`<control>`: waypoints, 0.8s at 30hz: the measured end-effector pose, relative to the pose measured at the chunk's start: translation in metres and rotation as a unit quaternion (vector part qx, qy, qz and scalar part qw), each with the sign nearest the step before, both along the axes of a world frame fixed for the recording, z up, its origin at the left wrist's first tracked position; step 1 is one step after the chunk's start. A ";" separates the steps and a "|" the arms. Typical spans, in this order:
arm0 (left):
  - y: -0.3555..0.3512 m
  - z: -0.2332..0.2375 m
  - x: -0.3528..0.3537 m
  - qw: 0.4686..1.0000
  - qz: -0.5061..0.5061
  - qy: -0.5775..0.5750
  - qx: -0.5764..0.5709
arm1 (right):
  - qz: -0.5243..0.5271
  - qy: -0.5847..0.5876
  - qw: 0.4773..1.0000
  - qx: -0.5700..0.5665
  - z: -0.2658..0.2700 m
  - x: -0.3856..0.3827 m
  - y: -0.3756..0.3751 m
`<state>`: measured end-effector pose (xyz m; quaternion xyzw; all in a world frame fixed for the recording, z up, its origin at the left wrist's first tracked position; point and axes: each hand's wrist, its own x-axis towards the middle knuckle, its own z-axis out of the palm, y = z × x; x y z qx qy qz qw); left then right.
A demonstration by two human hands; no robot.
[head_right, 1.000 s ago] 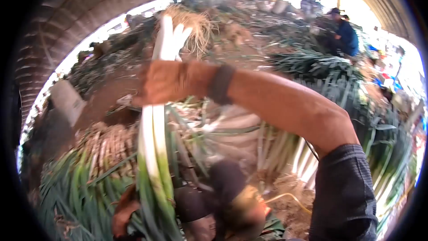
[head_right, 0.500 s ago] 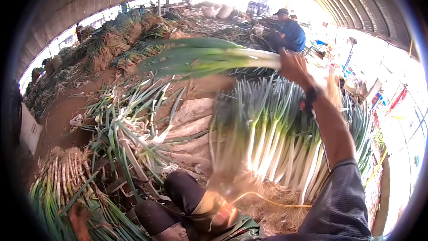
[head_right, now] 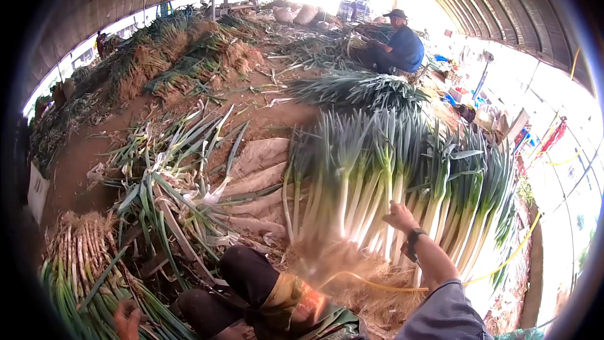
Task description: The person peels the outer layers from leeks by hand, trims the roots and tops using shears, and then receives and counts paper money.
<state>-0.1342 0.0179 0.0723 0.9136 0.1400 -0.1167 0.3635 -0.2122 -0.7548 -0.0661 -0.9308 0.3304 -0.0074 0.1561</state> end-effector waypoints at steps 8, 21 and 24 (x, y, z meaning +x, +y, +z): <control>0.012 -0.048 -0.031 0.999 0.009 -0.030 -0.034 | 0.307 -0.014 0.946 0.105 0.040 0.126 0.145; 0.004 -0.086 -0.058 0.991 0.025 -0.077 -0.109 | 0.515 -0.023 0.850 0.106 0.083 0.160 0.285; -0.012 -0.075 -0.052 0.992 0.046 -0.057 -0.108 | 0.450 -0.044 0.875 0.172 0.074 0.153 0.260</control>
